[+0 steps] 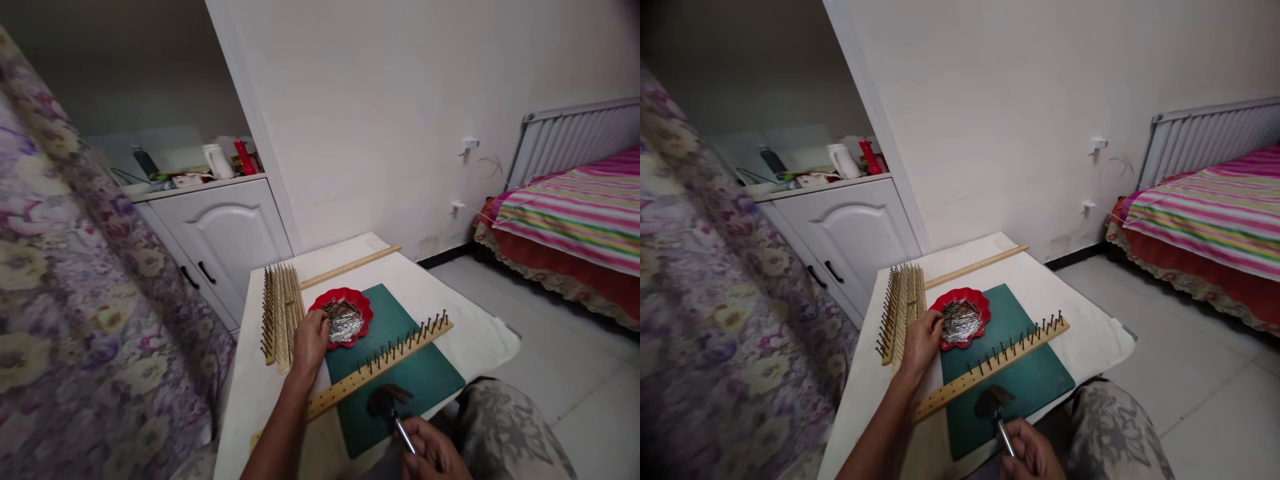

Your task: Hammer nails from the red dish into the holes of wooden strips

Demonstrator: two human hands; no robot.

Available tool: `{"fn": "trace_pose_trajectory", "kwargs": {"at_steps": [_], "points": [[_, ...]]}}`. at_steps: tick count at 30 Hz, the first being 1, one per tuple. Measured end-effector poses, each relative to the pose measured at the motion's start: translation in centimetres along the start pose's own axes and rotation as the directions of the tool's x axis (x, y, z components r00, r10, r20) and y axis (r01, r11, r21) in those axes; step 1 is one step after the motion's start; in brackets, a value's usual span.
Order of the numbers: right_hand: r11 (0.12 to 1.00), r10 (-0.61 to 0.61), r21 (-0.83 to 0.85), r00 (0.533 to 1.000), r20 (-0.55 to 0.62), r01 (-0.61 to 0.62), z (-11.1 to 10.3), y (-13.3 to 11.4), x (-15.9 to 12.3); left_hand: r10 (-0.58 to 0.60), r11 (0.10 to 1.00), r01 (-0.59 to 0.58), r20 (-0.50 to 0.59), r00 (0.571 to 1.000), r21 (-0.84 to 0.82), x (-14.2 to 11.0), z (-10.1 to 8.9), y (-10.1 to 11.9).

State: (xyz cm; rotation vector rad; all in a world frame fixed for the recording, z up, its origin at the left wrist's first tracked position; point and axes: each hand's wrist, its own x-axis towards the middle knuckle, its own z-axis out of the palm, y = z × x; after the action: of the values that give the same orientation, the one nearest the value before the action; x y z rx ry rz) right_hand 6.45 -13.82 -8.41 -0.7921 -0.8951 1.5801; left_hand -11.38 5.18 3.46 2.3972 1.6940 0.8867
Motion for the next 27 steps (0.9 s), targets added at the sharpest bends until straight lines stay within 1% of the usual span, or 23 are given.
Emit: {"fn": "trace_pose_trajectory", "kwargs": {"at_steps": [1,2,4,6,9,12,15,19,23,27], "points": [[1.0,-0.008,-0.022,1.0,-0.002,0.008,0.1,-0.2,-0.1,-0.02,0.993,0.016,-0.038,0.999,-0.12,-1.1,-0.2,0.2],[0.999,-0.016,-0.04,1.0,-0.006,0.016,0.1,-0.3,-0.1,-0.054,0.969,0.04,-0.052,0.997,-0.242,-2.3,-0.3,0.4],[0.997,-0.025,-0.077,1.0,-0.013,0.024,0.1,-0.5,-0.2,-0.136,0.895,0.118,-0.012,0.991,-0.431,-4.7,-0.2,0.8],[0.993,-0.016,-0.114,1.0,-0.017,0.013,0.1,-0.6,-0.3,-0.18,0.844,0.181,0.052,0.982,-0.505,-6.8,0.1,1.2],[0.989,0.008,-0.146,1.0,-0.021,-0.011,0.0,-0.8,-0.5,-0.177,0.854,0.2,0.095,0.98,-0.481,-9.1,0.5,1.8],[0.987,0.04,-0.159,0.999,0.01,-0.038,0.1,-1.2,-0.6,-0.149,0.874,0.182,0.107,0.983,-0.45,-10.2,0.8,2.4],[0.985,0.043,-0.168,0.999,0.024,-0.038,0.2,-1.7,-0.7,-0.113,0.901,0.149,0.111,0.987,-0.408,-10.4,1.3,2.9],[0.985,0.043,-0.166,0.999,0.012,-0.04,0.4,-2.0,-0.8,-0.075,0.936,0.106,0.104,0.992,-0.335,-10.4,1.6,3.0],[0.985,0.046,-0.167,0.999,0.023,-0.041,0.5,-2.1,-0.9,-0.044,0.945,0.073,0.098,0.994,-0.32,-10.3,1.6,3.0],[0.988,0.03,-0.154,0.999,0.023,-0.026,0.5,-2.2,-0.8,0.006,0.961,0.027,0.118,0.993,-0.277,-10.1,1.5,3.3]]}}
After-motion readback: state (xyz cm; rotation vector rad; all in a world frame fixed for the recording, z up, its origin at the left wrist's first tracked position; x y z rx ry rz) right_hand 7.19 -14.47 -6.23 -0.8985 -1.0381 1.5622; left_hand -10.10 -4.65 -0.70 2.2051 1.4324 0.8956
